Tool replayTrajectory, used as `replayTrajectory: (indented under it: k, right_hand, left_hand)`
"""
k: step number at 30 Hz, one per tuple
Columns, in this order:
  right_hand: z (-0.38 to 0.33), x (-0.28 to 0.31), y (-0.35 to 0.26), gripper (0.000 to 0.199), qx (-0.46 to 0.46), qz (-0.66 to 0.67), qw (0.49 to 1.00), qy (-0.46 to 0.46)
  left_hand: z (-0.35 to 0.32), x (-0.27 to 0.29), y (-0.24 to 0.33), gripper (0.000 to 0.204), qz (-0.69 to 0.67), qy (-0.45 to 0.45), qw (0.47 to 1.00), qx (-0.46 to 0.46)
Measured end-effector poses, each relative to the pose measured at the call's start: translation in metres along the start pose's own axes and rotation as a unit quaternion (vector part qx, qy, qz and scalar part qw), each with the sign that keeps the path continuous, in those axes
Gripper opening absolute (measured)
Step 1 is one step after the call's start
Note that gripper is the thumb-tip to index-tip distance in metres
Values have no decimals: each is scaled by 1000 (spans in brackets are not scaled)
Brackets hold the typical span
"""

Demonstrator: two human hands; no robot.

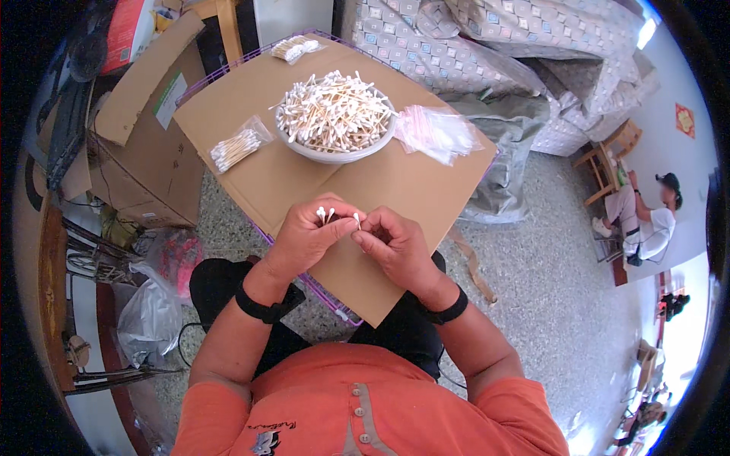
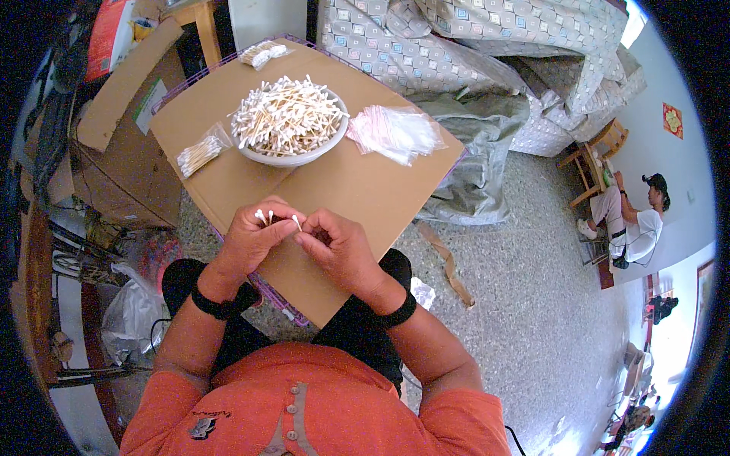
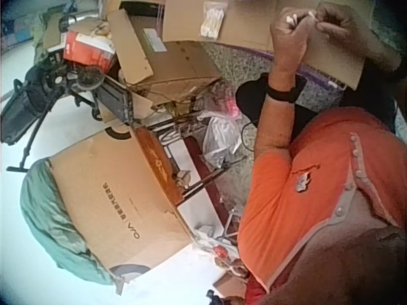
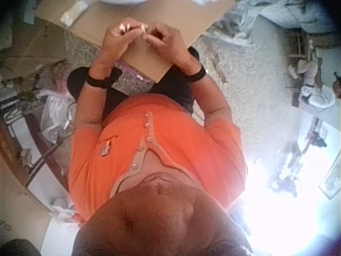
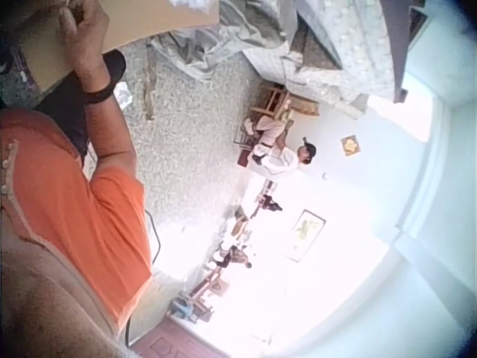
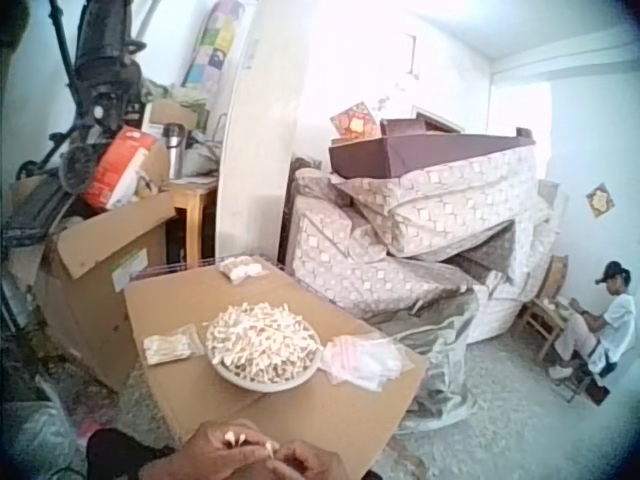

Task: Packaging cotton swabs into small plastic bags at a table.

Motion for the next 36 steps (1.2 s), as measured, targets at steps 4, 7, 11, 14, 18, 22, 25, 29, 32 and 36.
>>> replayTrajectory:
  k: [4, 7, 11, 14, 18, 22, 25, 29, 32, 36]
  right_hand:
    - [0, -1, -1, 12, 21, 17, 1000, 13]
    - [1, -2, -3, 12, 35, 12, 999, 8]
    - [0, -3, 0, 11, 9, 21, 1000, 10]
    - [-2, -1, -2, 11, -7, 16, 1000, 11]
    - [-2, -1, -2, 12, -2, 20, 1000, 16]
    - [-1, -1, -1, 13, 5, 7, 1000, 16]
    - [0, -1, -1, 13, 7, -9, 1000, 15]
    - [0, -1, -4, 12, 15, -15, 1000, 19]
    - [-2, -1, -8, 11, 24, -28, 999, 21]
    - [-2, -2, -9, 11, 34, -28, 999, 25]
  left_hand:
    - [-2, 2, 0, 9, -52, 18, 997, 46]
    - [-6, 12, -9, 9, -88, 49, 987, 124]
    - [-6, 7, -1, 9, -61, 46, 992, 101]
    - [-3, 2, 3, 8, -34, 39, 998, 28]
    - [-3, 2, 2, 9, -29, 28, 999, 12]
    - [-3, 4, -1, 10, -23, 22, 999, -6]
    - [-3, 3, 2, 11, -17, 10, 1000, 7]
    - [-3, 1, 2, 21, 24, -16, 999, -28]
    - [-1, -1, 5, 29, 90, -20, 992, -86]
    - [-3, -3, 12, 29, 80, -35, 995, -58]
Point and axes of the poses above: each hand's wrist, its own z-axis towards the middle knuckle, its own x-axis out of the back of the hand, y = z × x, the point moved 4 cm from there along z, towards the middle knuckle, and after that the axes turned 4 degrees about x, right-handed, at the moved point
